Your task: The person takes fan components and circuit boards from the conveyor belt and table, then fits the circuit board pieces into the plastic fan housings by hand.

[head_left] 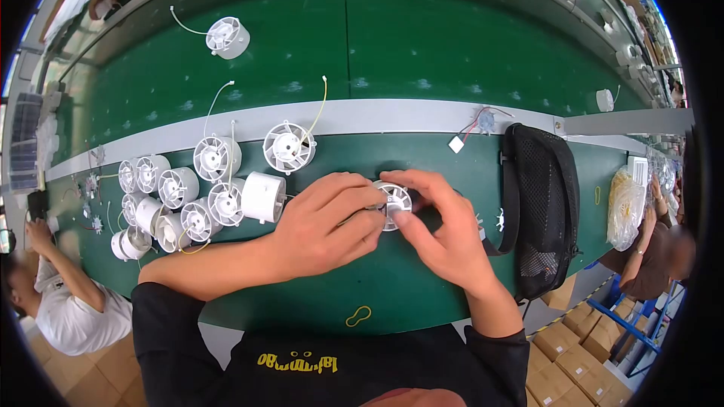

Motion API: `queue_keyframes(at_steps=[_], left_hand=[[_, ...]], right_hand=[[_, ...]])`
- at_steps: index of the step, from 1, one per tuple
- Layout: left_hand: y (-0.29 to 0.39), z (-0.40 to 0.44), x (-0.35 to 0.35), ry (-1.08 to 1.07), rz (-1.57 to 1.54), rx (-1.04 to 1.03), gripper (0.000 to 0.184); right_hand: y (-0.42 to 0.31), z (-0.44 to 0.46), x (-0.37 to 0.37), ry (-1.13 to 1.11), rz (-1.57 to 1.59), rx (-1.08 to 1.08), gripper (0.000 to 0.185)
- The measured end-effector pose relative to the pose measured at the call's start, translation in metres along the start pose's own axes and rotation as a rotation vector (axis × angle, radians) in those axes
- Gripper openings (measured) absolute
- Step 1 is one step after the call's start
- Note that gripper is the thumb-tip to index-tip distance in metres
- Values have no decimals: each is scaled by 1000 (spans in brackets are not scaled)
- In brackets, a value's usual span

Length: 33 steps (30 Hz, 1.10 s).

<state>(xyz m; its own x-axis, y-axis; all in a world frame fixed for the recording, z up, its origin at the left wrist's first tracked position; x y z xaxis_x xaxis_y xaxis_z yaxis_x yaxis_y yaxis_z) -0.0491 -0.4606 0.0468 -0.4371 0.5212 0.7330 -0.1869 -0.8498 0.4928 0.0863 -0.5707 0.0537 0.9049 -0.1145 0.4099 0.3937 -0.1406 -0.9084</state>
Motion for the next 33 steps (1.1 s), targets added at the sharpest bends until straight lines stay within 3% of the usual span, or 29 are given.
queue_keyframes(at_steps=[3, 11, 14, 15, 18, 20, 21, 23, 25, 27, 29, 30, 31, 33], left_hand=[[4, 0, 2, -34, 67, -51, 20], [18, 13, 8, -97, 76, -29, 28], [22, 21, 8, -271, 62, 146, 41], [23, 28, 18, -260, 86, 123, 41], [22, 50, 70, -468, 54, 344, 47], [-33, 73, 104, -295, 240, 452, 46], [-68, 85, 123, -222, 302, 613, 45], [-165, 96, 156, -65, 523, 547, 41], [-259, 108, 189, 129, 505, 709, 40], [-395, 102, 224, 115, 434, 733, 37], [-491, 96, 243, -25, 337, 983, 44], [-540, 90, 242, -5, 265, 851, 48], [-566, 83, 231, 30, 186, 729, 52], [-525, 96, 220, -11, -86, 904, 60]], right_hand=[[5, 3, -2, 10, 3, -24, 41], [-10, 3, 0, 77, -10, 17, 33], [-13, -5, 13, 215, -24, 23, 28], [-16, -10, 23, 255, -169, 60, 26], [-21, -22, 46, 324, -439, 119, 22], [-21, -32, 67, 477, -479, 84, 18], [-21, -35, 75, 557, -498, 63, 16], [-20, -39, 86, 633, -498, 79, 14], [-18, -45, 97, 755, -504, 93, 11], [-13, -47, 105, 843, -518, 80, 10], [-12, -54, 116, 920, -529, 101, 9], [-13, -58, 122, 945, -517, 108, 9], [-13, -63, 127, 979, -518, 68, 9], [-13, -64, 133, 935, -481, 72, 8]])
Point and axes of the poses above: each hand's wrist, its own z-axis towards the middle knuckle, its own x-axis out of the back of the hand, y = z × x, the point moved 5 cm from there along z, towards the middle knuckle, and after that the axes turned 11 degrees about -y, right-handed, at the moved point
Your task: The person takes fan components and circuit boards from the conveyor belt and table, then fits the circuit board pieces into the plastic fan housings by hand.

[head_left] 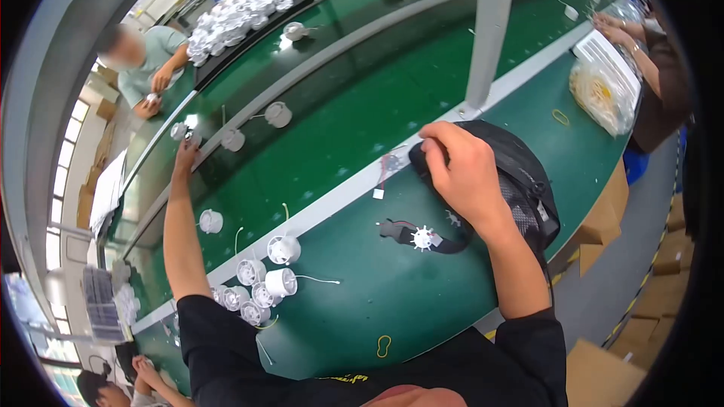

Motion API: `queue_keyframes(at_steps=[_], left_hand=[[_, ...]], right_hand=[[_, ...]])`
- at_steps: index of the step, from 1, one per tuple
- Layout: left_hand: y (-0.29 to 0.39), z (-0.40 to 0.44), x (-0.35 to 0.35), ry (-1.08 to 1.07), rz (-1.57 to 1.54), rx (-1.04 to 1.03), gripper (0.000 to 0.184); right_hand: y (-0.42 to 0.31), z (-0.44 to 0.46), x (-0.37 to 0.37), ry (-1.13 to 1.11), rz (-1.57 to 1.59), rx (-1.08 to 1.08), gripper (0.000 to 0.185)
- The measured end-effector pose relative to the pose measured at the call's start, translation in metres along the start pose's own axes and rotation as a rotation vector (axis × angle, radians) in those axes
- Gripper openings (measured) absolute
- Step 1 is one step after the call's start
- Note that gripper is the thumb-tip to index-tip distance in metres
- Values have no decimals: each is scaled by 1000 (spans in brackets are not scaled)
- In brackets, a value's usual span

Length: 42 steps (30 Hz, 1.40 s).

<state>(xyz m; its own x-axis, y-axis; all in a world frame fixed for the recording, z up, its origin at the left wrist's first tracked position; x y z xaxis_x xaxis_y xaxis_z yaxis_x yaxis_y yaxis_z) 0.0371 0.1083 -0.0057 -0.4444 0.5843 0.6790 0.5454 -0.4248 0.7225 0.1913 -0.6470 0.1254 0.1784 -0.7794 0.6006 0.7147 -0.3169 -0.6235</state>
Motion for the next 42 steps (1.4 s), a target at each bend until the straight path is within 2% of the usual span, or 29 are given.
queue_keyframes(at_steps=[1, 2, 4, 5, 7, 9, 14, 17, 19, 21, 23, 25, 26, 29, 30, 33, 34, 37, 38, 40, 41, 42], left_hand=[[17, -17, -8, -14, 4, -1, 60], [30, -29, -8, 9, 276, -140, 62], [45, -65, -7, 47, 830, -410, 65], [59, -94, -7, 29, 845, -401, 65], [68, -156, -19, -275, 719, -29, 70], [60, -213, -22, -372, 899, 135, 66], [78, -279, -45, -377, 884, 247, 58], [171, -318, -71, -65, 942, -47, 50], [240, -374, -111, -51, 757, -291, 46], [274, -422, -157, -211, 609, -465, 42], [294, -462, -204, -514, 536, -409, 45], [291, -477, -244, -661, 603, -429, 47], [283, -476, -252, -648, 594, -422, 47], [297, -474, -264, -292, 637, -895, 46], [297, -477, -265, -290, 628, -895, 46], [303, -492, -254, -251, 419, -966, 37], [305, -495, -250, -230, 413, -954, 37], [283, -489, -260, -867, -379, -251, 31], [274, -485, -260, -838, -388, -250, 31], [243, -471, -277, -1034, -846, -161, 31], [242, -470, -279, -1133, -1080, -119, 31], [238, -470, -281, -1120, -1095, -129, 31]], right_hand=[[1, -1, 0, -33, 28, 9, 8], [1, -3, 3, -36, 31, -1, 8], [-5, -8, -10, -405, -39, 7, 11], [-5, -16, -19, -590, -68, 10, 12], [2, -31, -37, -693, -137, -11, 13], [6, -44, -59, -877, -319, -13, 14], [-5, -48, -80, -1009, -297, 10, 12], [-1, -42, -78, -1069, -288, -18, 13], [5, -43, -82, -1040, -300, -15, 13], [10, -45, -87, -984, -310, -14, 14], [5, -43, -84, -970, -347, 5, 13], [1, -43, -81, -933, -399, 1, 12], [2, -42, -81, -938, -406, 17, 12], [14, -33, -71, -885, -445, -72, 12], [13, -34, -69, -890, -454, -71, 12], [-4, -23, -53, -560, -333, -46, 7], [-13, -23, -55, -569, -338, -24, 7], [-68, -40, -47, -264, -10, 422, 11], [-77, -48, -52, -274, -2, 449, 11], [-99, -69, -66, -305, 12, 695, 21], [-104, -75, -72, -312, 10, 716, 21], [-110, -82, -78, -295, 13, 761, 23]])
Point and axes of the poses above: each hand's wrist, its own z-axis towards the middle knuckle, its own x-axis out of the back of the hand, y = z × x, the point moved 5 cm from there along z, towards the middle knuckle, and after that the axes turned 11 degrees about -y, right-handed, at the moved point
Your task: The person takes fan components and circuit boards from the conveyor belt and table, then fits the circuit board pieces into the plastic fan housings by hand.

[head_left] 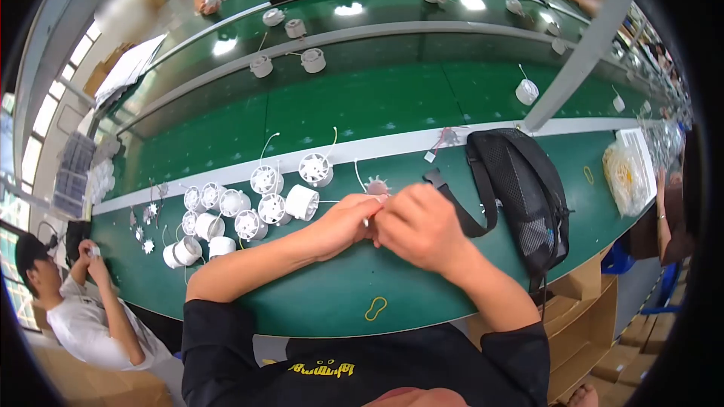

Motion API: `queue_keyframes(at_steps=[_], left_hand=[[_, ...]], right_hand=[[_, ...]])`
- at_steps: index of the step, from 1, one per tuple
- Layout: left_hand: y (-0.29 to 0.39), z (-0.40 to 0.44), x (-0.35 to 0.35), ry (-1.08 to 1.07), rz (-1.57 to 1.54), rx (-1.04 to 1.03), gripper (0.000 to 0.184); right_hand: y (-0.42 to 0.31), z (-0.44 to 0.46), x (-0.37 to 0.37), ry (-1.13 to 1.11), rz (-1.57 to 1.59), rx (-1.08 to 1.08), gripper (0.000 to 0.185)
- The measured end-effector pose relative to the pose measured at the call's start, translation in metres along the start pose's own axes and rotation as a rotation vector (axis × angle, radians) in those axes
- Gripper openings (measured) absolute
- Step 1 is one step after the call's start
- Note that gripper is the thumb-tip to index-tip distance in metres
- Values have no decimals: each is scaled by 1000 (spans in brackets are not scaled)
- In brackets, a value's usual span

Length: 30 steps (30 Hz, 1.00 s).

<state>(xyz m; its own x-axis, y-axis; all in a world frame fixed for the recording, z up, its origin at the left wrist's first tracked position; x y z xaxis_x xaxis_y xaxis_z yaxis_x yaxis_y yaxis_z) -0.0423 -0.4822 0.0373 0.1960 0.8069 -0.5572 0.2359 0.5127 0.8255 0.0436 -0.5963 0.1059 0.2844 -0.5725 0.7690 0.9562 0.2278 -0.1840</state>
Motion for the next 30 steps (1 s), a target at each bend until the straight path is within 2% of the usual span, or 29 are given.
queue_keyframes(at_steps=[3, 8, 12, 15, 19, 22, 23, 26, 30], left_hand=[[0, -6, -2, 298, 82, 28, 32], [12, -9, 1, 301, -100, -62, 31], [10, -7, 3, 132, -207, -99, 29], [10, -8, 3, 202, 26, -54, 25], [10, -7, 4, 191, 196, 21, 23], [2, -6, 1, 132, 262, 80, 22], [0, -5, 0, 102, 301, 108, 22], [4, -6, -2, 74, 359, 112, 23], [9, -11, 1, 78, 293, 150, 27]], right_hand=[[-18, -3, -12, -5, -5, 103, 27], [-23, -2, -13, -37, -74, 168, 32], [-25, -3, -12, -40, -85, 174, 32], [-22, -3, -11, -49, -79, 170, 30], [-1, -7, 2, 75, 68, 85, 34], [19, 4, 1, -53, 327, -158, 42], [21, 4, 2, -51, 325, -162, 42], [26, 2, -14, -290, 589, -176, 52], [24, 0, -12, -351, 766, -288, 49]])
Point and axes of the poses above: each hand's wrist, its own z-axis towards the middle knuckle, its own x-axis out of the back of the hand, y = z × x, the point moved 5 cm from there along z, towards the middle knuckle, and after that the axes turned 11 degrees about -y, right-handed, at the moved point
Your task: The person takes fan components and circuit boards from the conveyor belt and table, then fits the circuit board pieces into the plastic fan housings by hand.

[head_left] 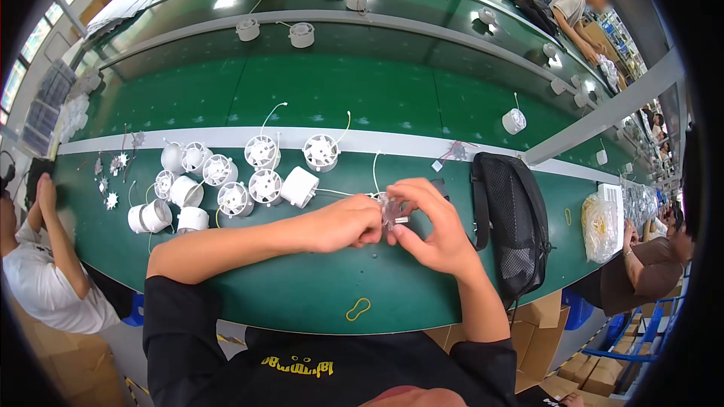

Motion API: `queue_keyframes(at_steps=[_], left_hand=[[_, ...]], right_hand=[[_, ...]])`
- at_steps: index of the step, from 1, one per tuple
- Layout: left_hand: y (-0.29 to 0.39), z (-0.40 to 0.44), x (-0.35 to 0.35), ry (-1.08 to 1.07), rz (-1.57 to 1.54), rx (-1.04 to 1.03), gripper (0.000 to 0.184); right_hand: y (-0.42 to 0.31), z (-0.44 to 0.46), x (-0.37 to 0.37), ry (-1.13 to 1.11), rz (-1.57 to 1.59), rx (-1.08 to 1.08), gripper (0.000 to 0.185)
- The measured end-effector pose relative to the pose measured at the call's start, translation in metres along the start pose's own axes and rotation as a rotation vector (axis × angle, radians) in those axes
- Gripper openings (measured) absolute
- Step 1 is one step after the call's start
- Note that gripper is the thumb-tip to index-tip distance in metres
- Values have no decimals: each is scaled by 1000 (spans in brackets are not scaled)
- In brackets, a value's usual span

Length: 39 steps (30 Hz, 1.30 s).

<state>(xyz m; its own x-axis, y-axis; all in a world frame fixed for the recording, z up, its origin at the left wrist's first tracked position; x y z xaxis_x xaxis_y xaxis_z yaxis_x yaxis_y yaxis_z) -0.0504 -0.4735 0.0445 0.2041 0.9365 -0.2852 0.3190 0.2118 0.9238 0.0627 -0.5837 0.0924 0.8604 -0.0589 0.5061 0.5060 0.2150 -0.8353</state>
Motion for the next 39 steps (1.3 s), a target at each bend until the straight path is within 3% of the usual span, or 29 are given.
queue_keyframes(at_steps=[2, 5, 8, 12, 17, 20, 22, 25, 26, 28, 29, 33, 37, 39], left_hand=[[2, -2, -1, 0, -41, 18, 28], [15, -6, -4, 72, 172, -120, 29], [34, -13, -15, 60, 365, -193, 27], [37, -13, -14, 114, 507, -231, 22], [39, -14, -8, 147, 642, -142, 21], [36, -10, -6, 117, 568, -178, 18], [33, -8, -5, 101, 535, -196, 17], [43, -16, -7, 366, 971, -514, 23], [40, -15, -5, 366, 970, -514, 23], [33, -14, -3, 327, 1283, -412, 32], [29, -13, -2, 307, 1438, -356, 38], [24, -8, -10, 248, 1391, -347, 39], [19, -7, -6, 227, 1048, -155, 39], [10, -4, 1, 217, 1029, -183, 37]], right_hand=[[0, -2, 3, -9, 44, -41, 46], [5, -5, 5, -22, 134, -119, 40], [14, -9, 0, 32, 573, -89, 32], [13, -9, -5, -18, 833, -109, 25], [21, -16, 6, -83, 693, -230, 22], [22, -18, 9, -169, 562, -306, 17], [21, -17, 14, -89, 565, -272, 16], [23, -17, 21, 61, 568, -205, 13], [28, -18, 26, 176, 608, -161, 12], [34, -19, 35, 402, 680, -65, 10], [34, -18, 34, 399, 678, -63, 10], [42, -17, 28, 565, 679, -207, 11], [54, -19, 18, 386, 545, -376, 10], [50, -17, 13, 203, 464, -394, 12]])
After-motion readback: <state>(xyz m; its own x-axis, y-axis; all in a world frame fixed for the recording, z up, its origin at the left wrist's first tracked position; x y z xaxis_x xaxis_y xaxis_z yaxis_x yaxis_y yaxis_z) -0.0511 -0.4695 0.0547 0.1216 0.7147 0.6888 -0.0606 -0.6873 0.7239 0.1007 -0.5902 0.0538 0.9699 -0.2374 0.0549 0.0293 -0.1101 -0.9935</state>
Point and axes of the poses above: each hand's wrist, its own z-axis towards the middle knuckle, its own x-axis out of the back of the hand, y = z × x, the point moved 5 cm from there along z, towards the middle knuckle, and after that the axes turned 11 degrees about -y, right-handed, at the moved point
